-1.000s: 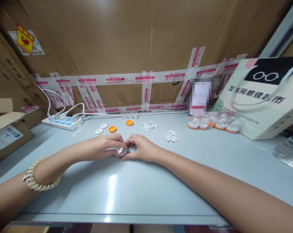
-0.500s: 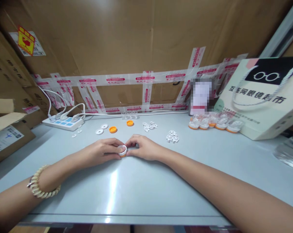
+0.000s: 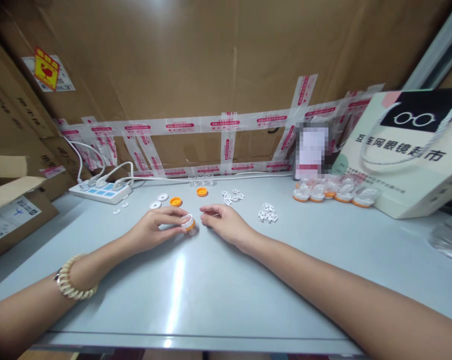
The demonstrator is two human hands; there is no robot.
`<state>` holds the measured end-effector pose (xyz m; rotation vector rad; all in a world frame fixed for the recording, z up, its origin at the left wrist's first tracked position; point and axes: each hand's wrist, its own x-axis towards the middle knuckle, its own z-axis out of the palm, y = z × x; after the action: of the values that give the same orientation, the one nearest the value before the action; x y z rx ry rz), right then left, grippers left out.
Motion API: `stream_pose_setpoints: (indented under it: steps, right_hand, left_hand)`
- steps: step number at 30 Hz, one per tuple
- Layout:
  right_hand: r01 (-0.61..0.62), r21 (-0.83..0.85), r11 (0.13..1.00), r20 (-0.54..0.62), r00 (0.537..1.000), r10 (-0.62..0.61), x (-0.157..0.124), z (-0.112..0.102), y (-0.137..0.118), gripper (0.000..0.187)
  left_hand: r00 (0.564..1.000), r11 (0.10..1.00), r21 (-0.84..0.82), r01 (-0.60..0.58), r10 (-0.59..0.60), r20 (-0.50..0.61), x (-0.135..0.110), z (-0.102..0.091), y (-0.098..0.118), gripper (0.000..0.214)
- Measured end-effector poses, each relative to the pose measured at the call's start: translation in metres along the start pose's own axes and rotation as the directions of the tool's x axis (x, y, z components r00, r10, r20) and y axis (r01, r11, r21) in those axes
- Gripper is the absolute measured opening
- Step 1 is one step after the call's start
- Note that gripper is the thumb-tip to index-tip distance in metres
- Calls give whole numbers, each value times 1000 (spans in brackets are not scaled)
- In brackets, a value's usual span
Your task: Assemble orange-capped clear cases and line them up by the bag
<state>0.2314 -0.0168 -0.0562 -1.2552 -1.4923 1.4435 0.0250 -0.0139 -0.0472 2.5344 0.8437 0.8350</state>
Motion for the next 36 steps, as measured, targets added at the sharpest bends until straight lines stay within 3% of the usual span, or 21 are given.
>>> stream_pose_setpoints:
  steps: [5, 18, 25, 32, 36]
  right_hand:
    - [89, -180, 980, -5, 996, -91, 3, 0, 4, 25]
    - [156, -179, 971, 87, 986, -142, 4, -2, 6, 21]
    - [137, -180, 974, 75, 989, -125, 4, -2, 6, 21]
    - [156, -194, 969, 81, 986, -143, 5, -2, 6, 21]
    - [184, -196, 963, 91, 981, -169, 5, -2, 7, 20]
  left_hand:
    - [1000, 1000, -20, -3, 3, 1, -1, 2, -1, 19]
    - [996, 996, -9, -84, 84, 10, 1, 8, 2, 20]
    - [990, 995, 27, -94, 91, 112, 1, 11, 5, 19]
    - [980, 988, -113, 101, -79, 183, 4, 7, 11, 25]
    - [976, 971, -206, 119, -76, 206, 4, 7, 12, 36]
